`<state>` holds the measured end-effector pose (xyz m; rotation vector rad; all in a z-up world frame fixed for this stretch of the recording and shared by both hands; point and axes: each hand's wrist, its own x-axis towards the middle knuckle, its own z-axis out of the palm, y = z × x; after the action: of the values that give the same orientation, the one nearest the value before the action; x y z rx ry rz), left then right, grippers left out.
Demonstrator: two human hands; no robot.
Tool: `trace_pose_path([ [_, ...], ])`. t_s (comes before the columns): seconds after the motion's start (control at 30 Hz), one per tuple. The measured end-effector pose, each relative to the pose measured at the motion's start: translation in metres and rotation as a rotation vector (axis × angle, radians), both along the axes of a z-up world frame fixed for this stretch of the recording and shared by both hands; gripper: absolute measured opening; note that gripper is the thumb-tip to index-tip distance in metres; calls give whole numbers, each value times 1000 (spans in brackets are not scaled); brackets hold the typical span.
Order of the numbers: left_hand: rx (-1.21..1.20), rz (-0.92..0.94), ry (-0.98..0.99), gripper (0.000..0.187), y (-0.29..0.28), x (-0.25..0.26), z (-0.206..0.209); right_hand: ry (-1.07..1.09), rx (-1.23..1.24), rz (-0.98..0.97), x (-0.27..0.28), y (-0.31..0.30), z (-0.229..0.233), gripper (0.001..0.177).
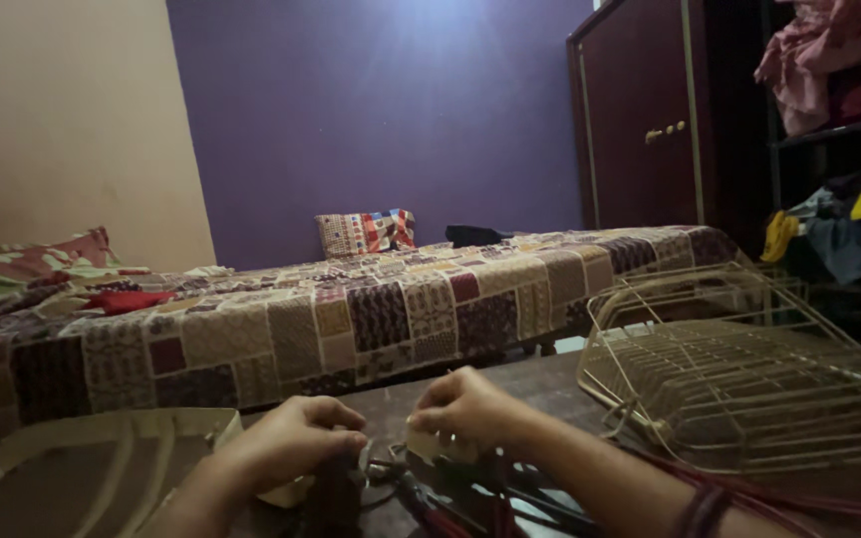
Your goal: The person repairs an electric fan by stripping and twisting wires, securing them with a screwdriver, and reassembling the fan's control box. The hands use pliers and a screwdriver to connect wires and close the housing.
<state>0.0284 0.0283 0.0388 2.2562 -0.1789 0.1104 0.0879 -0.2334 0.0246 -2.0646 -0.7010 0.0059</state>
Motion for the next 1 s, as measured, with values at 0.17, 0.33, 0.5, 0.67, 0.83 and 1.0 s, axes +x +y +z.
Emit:
trace_pose_path([
  [0.17, -23, -33, -10, 43, 5, 7, -6, -41, 23, 123, -12, 26, -9, 34],
  [0.33, 48, 5, -3, 43, 5, 6, -4, -84, -85, 123, -24, 35, -3, 25],
  [0.5, -18, 3, 29, 42, 1, 2, -3, -134, -219, 124, -48, 35, -1, 30],
  [0.67, 52, 10, -11, 44, 0, -1, 0, 103, -145, 53, -52, 34, 5, 21],
  [0.83, 85, 39, -31, 47, -4, -6, 0, 243, 249, -194, -33, 11, 23, 21],
  [1.0, 120, 47, -33, 49, -6, -11, 5, 87, 90, -181, -24, 1, 26, 27],
])
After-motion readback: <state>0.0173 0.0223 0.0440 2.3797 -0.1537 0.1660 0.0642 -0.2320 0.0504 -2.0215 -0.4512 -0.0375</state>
